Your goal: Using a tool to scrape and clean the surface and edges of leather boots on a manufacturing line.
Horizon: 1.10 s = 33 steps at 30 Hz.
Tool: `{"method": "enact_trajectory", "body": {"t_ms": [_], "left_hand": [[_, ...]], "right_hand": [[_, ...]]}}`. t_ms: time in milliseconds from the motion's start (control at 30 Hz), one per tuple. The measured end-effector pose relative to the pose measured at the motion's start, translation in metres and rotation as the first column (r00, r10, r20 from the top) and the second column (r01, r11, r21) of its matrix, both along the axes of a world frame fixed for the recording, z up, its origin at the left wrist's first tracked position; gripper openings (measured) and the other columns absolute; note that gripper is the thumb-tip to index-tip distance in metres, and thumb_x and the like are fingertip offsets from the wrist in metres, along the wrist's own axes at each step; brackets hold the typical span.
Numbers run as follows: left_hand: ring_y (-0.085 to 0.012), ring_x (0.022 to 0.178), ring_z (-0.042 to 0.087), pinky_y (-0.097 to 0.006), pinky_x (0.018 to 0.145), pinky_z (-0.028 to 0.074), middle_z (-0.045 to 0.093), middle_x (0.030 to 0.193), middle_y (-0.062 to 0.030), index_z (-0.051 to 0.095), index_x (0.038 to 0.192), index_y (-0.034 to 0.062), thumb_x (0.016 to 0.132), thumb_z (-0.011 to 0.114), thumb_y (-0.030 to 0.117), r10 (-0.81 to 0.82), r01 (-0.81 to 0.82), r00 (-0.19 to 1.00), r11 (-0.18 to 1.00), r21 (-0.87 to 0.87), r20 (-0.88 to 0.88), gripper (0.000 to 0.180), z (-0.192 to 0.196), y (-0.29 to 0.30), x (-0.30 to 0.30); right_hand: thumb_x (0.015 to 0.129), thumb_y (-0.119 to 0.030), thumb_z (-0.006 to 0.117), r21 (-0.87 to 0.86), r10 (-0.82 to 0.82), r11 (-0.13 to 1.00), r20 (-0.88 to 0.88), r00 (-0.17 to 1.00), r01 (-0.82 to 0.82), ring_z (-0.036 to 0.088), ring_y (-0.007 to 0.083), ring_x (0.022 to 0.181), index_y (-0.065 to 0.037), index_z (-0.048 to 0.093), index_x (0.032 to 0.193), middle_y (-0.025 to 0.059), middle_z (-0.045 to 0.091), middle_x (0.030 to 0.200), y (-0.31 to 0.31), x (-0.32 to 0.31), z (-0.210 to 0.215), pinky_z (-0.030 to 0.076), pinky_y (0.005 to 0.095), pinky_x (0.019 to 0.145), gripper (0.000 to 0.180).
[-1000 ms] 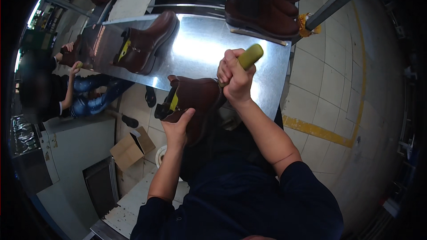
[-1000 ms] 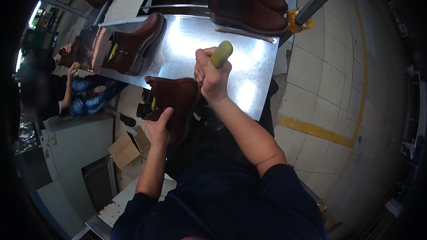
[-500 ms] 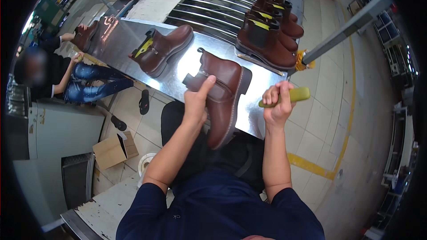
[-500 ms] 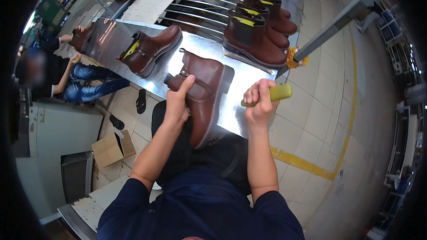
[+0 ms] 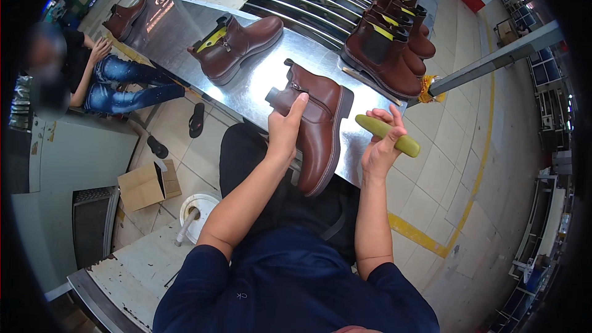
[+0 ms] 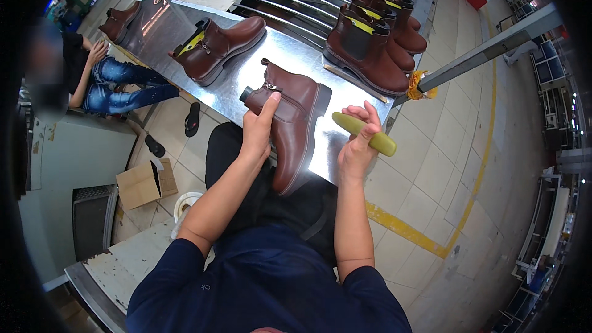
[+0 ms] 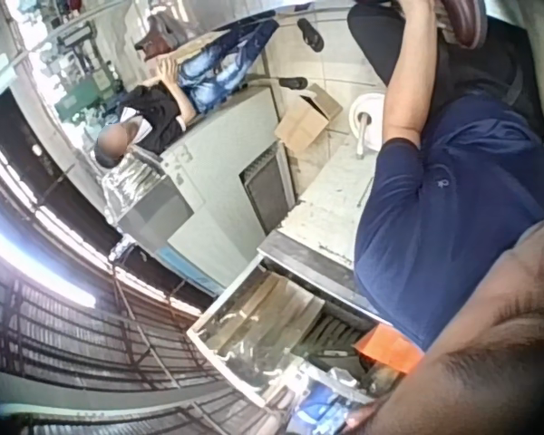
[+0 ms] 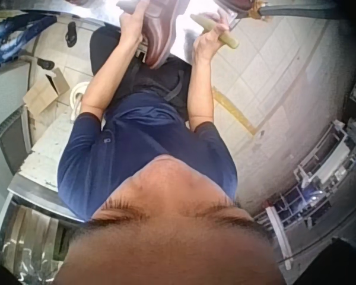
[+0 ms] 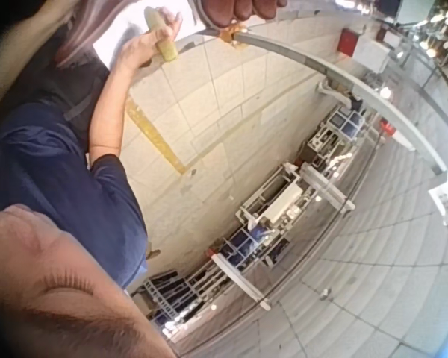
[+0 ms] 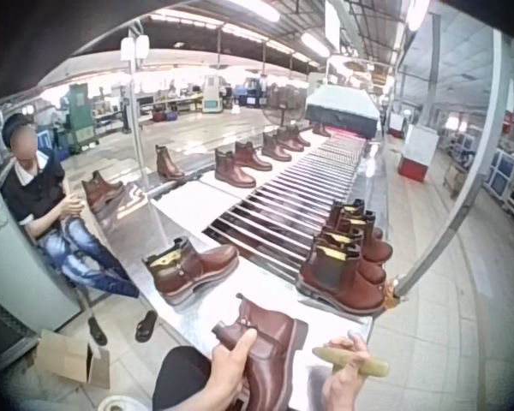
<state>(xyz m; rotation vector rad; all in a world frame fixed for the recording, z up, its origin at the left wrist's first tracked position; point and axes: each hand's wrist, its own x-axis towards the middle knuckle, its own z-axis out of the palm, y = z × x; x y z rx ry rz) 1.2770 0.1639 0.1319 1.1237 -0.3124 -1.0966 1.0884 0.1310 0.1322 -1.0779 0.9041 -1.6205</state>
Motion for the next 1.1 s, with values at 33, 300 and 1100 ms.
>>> {"method": "enact_trajectory", "body": {"t_ms": [33, 300, 1100], "left_hand": [[-0.0122, 0.087, 0.065, -0.027, 0.079, 0.050, 0.071, 0.100, -0.0080, 0.071, 0.109, -0.0059, 0.093, 0.078, 0.027, -0.004, 0.004, 1.000, 1.000, 0.005, 0.005, 0.037, -0.001, 0.000, -0.001], [-0.0138, 0.085, 0.067, -0.030, 0.076, 0.053, 0.072, 0.100, -0.0092, 0.071, 0.109, -0.0057, 0.091, 0.080, 0.026, -0.036, 0.036, 0.999, 0.999, 0.039, -0.008, 0.038, 0.012, 0.002, 0.003], [-0.0417, 0.154, 0.027, -0.050, 0.121, 0.033, 0.053, 0.153, -0.0104, 0.074, 0.121, 0.0160, 0.070, 0.081, 0.001, -0.318, 0.762, 0.078, 0.630, 0.149, 0.945, 0.054, 0.029, 0.058, 0.042]], "right_hand": [[0.094, -0.070, 0.050, 0.001, -0.003, 1.000, -0.005, 1.000, 0.003, 0.066, 0.0247, 0.108, -0.003, 0.055, 0.134, 0.0112, 0.067, 0.111, -0.002, 0.001, -0.001, 0.051, 0.0415, 0.102, 0.078], [0.101, -0.054, 0.058, -0.022, -0.061, 0.998, -0.020, 0.998, 0.060, 0.067, 0.0210, 0.097, 0.000, 0.062, 0.123, 0.0093, 0.070, 0.095, -0.016, 0.015, 0.011, 0.051, 0.0369, 0.093, 0.058], [0.105, -0.031, 0.061, 0.091, 0.065, 0.993, 0.143, 0.988, -0.079, 0.054, 0.0122, 0.064, -0.001, 0.059, 0.128, -0.0011, 0.047, 0.069, 0.020, -0.051, 0.034, 0.053, 0.0326, 0.065, 0.039]]}}
